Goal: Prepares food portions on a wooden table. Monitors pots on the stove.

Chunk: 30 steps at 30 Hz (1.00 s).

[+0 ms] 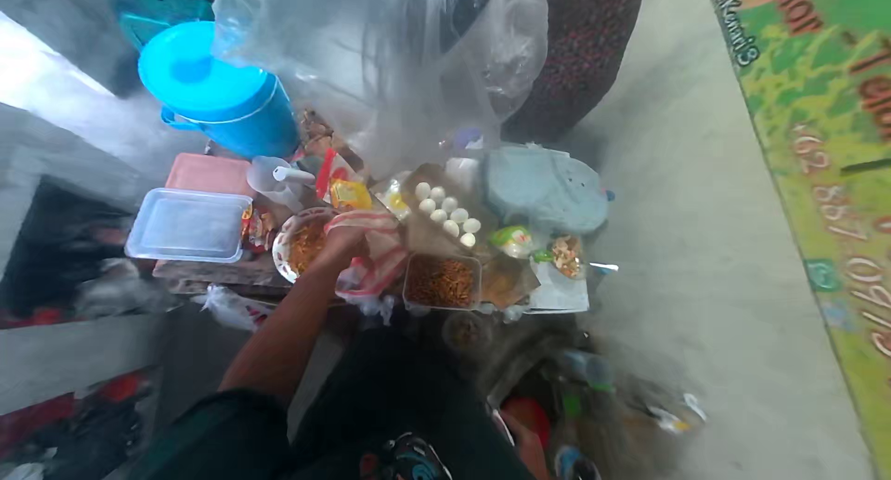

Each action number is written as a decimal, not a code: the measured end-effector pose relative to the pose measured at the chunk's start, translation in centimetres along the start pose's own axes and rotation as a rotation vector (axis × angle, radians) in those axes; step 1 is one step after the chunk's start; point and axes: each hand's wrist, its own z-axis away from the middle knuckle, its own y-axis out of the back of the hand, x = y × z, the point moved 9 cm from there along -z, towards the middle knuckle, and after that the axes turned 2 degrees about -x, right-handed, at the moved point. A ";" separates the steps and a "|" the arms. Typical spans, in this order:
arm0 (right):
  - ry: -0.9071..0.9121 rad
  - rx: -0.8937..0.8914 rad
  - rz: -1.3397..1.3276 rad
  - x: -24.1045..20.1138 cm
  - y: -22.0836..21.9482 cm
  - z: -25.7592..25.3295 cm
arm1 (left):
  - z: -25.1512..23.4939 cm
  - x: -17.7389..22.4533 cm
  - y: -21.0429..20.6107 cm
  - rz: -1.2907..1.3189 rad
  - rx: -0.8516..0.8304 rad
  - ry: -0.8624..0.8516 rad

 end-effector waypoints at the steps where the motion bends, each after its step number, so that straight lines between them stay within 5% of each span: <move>1: -0.001 -0.010 0.010 -0.1 0.3 -0.4 | 0.3 -0.7 0.0 0.117 0.005 0.021; 14: 0.074 0.008 0.067 3.2 2.8 -3.7 | 5.8 -1.2 1.1 0.089 -0.028 -0.121; 19: 0.037 0.187 -0.045 5.0 2.9 -2.3 | 11.2 -1.4 2.8 0.335 0.066 -0.397; 22: 0.040 0.372 -0.141 5.8 3.1 -1.5 | 14.8 1.3 -3.3 0.242 -0.088 -0.545; 25: 0.029 0.486 -0.203 5.9 4.2 -1.6 | 17.4 3.8 -14.4 0.016 -0.326 -0.641; 30: -0.038 0.557 -0.323 6.5 6.2 -4.0 | 14.6 -0.4 -33.2 -0.371 -0.584 -0.494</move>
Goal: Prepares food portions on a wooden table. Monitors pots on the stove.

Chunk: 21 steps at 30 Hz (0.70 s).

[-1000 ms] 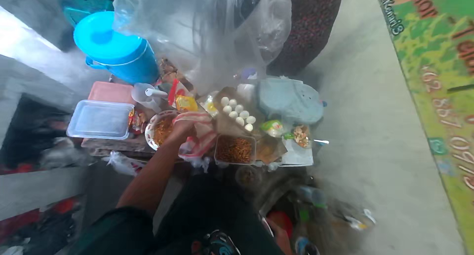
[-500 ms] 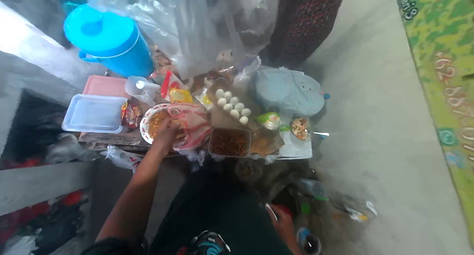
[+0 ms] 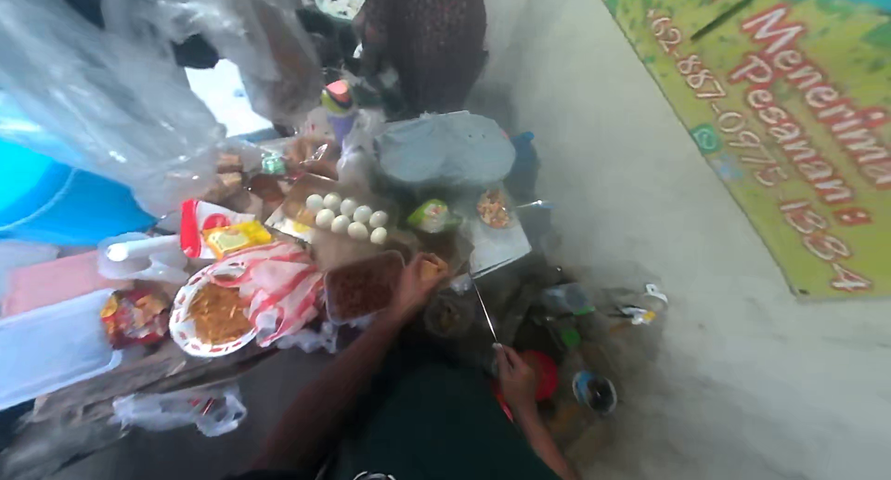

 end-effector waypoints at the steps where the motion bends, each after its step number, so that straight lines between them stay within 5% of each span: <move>1: -0.031 -0.007 -0.025 -0.2 -0.1 -0.9 | -2.0 -1.2 -2.0 -0.075 -0.033 0.043; 5: -0.145 -0.064 -0.132 -2.4 -0.4 -3.6 | -7.1 -4.8 -5.0 -0.349 -0.043 0.094; 9: -0.246 -0.219 -0.130 -2.8 -1.8 -4.9 | -7.3 -5.5 -4.0 -0.461 0.100 0.105; 13: -0.182 -0.297 -0.113 -2.4 -3.6 -5.4 | -5.2 -6.4 -3.0 -0.393 0.295 0.120; 21: -0.086 -0.355 -0.066 -4.0 -4.9 -6.7 | -5.0 -8.2 -3.7 -0.261 0.405 0.364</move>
